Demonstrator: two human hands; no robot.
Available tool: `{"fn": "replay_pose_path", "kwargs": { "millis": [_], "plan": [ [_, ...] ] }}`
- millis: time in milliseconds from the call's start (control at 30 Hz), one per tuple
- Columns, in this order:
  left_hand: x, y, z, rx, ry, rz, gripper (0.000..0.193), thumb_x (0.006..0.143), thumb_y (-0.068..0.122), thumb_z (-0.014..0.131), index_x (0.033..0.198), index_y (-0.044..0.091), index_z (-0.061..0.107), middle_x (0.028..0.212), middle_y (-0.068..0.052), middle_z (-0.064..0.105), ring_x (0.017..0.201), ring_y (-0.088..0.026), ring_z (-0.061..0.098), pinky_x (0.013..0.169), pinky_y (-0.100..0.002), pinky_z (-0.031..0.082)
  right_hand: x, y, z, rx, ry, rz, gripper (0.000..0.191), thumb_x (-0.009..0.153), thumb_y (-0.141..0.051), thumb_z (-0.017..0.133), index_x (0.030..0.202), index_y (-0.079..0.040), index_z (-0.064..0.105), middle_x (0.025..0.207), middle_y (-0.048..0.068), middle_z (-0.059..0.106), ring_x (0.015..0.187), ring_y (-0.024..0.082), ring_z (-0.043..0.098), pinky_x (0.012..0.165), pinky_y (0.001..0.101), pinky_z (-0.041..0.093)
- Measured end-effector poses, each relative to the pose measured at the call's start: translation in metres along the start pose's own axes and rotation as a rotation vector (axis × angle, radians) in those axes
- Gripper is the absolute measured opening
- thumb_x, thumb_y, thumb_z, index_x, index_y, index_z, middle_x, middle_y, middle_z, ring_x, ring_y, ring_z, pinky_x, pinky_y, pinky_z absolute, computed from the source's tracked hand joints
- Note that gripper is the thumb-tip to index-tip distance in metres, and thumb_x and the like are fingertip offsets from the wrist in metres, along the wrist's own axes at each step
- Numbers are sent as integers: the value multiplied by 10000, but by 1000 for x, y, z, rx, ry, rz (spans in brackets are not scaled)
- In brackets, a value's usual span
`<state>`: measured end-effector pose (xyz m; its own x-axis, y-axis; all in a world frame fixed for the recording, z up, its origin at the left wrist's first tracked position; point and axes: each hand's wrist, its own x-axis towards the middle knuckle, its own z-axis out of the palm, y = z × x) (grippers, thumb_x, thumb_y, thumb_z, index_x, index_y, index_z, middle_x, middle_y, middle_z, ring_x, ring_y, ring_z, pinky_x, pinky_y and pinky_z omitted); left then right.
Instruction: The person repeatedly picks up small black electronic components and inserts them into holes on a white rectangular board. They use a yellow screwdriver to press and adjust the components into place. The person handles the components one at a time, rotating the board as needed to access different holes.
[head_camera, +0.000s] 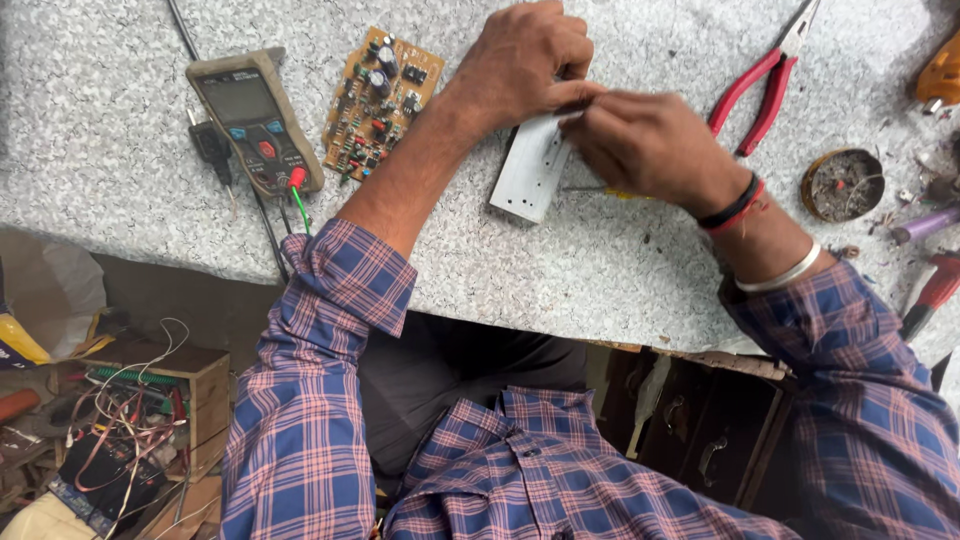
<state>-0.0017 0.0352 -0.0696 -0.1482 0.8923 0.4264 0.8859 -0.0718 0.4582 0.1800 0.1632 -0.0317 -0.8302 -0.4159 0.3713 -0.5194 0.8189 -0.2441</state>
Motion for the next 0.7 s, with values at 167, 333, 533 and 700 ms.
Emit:
{"fn": "replay_pose_path", "kwargs": {
  "millis": [167, 333, 533, 700],
  "plan": [
    [-1, -1, -1, -39, 10, 26, 531, 872, 605, 843, 695, 142, 650, 754, -13, 628, 777, -243, 620, 680, -450, 480, -9, -23, 16, 4, -64, -71, 140, 1079, -126, 624, 965, -44, 624, 700, 40, 617, 593, 139, 619, 478, 306, 528],
    [1, 0, -2, -60, -2, 0, 535, 853, 600, 836, 672, 138, 635, 747, 1, 636, 793, -243, 624, 701, -443, 493, -10, -20, 20, 78, -29, -103, 137, 1037, -155, 602, 1030, -25, 645, 736, 55, 644, 607, 149, 644, 470, 291, 538],
    [0, -4, 3, -46, -13, -6, 521, 866, 602, 825, 700, 136, 662, 738, -18, 627, 777, -262, 625, 703, -454, 497, 0, -16, 11, 64, -97, 32, 125, 1061, -134, 647, 1013, -19, 632, 797, 72, 665, 593, 149, 626, 475, 288, 537],
    [-4, -2, 0, -25, -13, -45, 511, 830, 571, 828, 697, 105, 663, 746, -30, 637, 787, -279, 622, 718, -462, 504, 9, -33, 2, 154, -39, -55, 118, 947, -99, 662, 1026, -22, 620, 771, 81, 606, 700, 255, 662, 580, 393, 566]
  ]
}}
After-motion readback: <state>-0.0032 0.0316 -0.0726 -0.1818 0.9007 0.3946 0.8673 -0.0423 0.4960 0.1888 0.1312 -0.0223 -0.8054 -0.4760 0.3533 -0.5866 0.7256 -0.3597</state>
